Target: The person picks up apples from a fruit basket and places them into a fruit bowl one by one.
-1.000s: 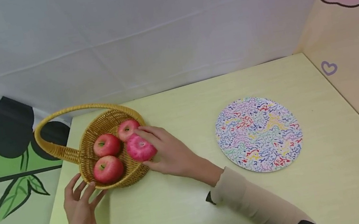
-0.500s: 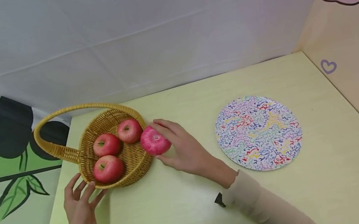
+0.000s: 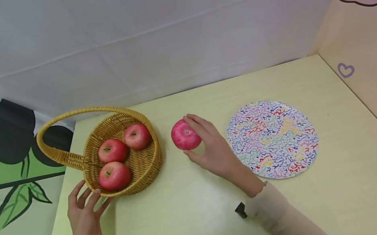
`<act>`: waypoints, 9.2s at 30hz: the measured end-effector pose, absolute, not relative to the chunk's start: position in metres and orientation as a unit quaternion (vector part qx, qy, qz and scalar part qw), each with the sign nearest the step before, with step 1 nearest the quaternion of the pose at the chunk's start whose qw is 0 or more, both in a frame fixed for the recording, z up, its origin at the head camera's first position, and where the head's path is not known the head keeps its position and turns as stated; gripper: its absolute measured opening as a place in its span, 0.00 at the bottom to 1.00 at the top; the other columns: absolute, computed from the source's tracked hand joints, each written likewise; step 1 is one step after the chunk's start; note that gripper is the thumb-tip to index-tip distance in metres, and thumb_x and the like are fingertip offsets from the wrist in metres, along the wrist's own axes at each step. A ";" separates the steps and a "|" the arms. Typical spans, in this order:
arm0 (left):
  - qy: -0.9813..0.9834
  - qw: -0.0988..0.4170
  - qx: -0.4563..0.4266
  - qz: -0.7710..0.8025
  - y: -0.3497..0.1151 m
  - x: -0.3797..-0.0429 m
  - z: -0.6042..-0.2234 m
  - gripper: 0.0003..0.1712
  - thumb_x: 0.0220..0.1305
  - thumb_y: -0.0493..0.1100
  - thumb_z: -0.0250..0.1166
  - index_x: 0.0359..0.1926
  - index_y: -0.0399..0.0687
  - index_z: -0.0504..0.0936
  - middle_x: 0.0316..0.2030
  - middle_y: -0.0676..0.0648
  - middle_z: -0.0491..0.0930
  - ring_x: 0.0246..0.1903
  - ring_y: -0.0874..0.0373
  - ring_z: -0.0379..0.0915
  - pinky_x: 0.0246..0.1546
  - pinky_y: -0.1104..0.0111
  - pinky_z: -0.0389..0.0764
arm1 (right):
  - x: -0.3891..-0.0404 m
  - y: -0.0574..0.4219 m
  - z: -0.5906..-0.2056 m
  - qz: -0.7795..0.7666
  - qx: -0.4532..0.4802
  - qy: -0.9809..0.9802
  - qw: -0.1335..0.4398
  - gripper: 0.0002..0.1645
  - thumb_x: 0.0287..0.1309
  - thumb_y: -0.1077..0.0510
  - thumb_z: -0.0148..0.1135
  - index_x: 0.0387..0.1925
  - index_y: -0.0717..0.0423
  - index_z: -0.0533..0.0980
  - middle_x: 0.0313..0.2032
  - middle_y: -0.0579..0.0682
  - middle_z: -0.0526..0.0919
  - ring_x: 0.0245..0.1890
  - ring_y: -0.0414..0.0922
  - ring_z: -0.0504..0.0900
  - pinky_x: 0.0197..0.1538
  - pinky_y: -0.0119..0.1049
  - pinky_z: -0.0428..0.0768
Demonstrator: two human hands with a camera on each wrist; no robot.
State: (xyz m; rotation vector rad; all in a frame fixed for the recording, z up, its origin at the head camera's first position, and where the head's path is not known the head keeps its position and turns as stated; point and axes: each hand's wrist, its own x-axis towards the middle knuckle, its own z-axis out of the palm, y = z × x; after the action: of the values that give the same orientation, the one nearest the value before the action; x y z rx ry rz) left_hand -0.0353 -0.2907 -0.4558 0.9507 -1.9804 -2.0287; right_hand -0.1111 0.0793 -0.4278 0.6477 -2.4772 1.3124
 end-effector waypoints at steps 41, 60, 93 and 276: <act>-0.650 0.077 0.322 -0.684 -0.287 -0.035 -0.454 0.37 0.75 0.41 0.64 0.78 0.65 0.59 0.66 0.55 0.66 0.59 0.60 0.72 0.40 0.72 0.89 | -0.137 0.186 -0.433 0.477 0.017 -0.876 0.066 0.54 0.53 0.60 0.80 0.78 0.46 0.62 0.76 0.56 0.67 0.73 0.61 0.67 0.61 0.67 0.81; -0.649 0.081 0.319 -0.686 -0.286 -0.033 -0.454 0.37 0.74 0.41 0.65 0.78 0.65 0.60 0.64 0.58 0.67 0.58 0.60 0.73 0.40 0.71 0.89 | -0.142 0.235 -0.441 0.467 -0.073 -0.880 0.040 0.60 0.56 0.56 0.79 0.82 0.45 0.54 0.79 0.58 0.61 0.75 0.65 0.63 0.60 0.68 0.81; -0.653 0.072 0.325 -0.680 -0.288 -0.034 -0.452 0.39 0.75 0.43 0.64 0.79 0.67 0.57 0.75 0.48 0.60 0.59 0.62 0.72 0.41 0.72 0.89 | -0.146 0.274 -0.453 0.461 -0.100 -0.881 -0.016 0.63 0.61 0.59 0.75 0.84 0.53 0.43 0.81 0.66 0.51 0.78 0.72 0.54 0.64 0.73 0.74; -0.629 0.096 0.296 -0.713 -0.283 -0.037 -0.450 0.35 0.75 0.42 0.64 0.76 0.64 0.61 0.67 0.54 0.67 0.60 0.58 0.73 0.42 0.70 0.89 | -0.175 -0.092 -0.413 0.238 0.477 -0.825 -0.190 0.50 0.66 0.40 0.69 0.81 0.47 0.57 0.69 0.45 0.75 0.71 0.40 0.72 0.72 0.35 0.73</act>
State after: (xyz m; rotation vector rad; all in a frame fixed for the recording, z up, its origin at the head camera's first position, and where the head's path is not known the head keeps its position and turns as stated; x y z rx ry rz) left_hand -0.0371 -0.2829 -0.4503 0.8758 -1.8630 -2.1117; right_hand -0.1754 -0.0921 -0.4127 1.7110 -2.9587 0.8553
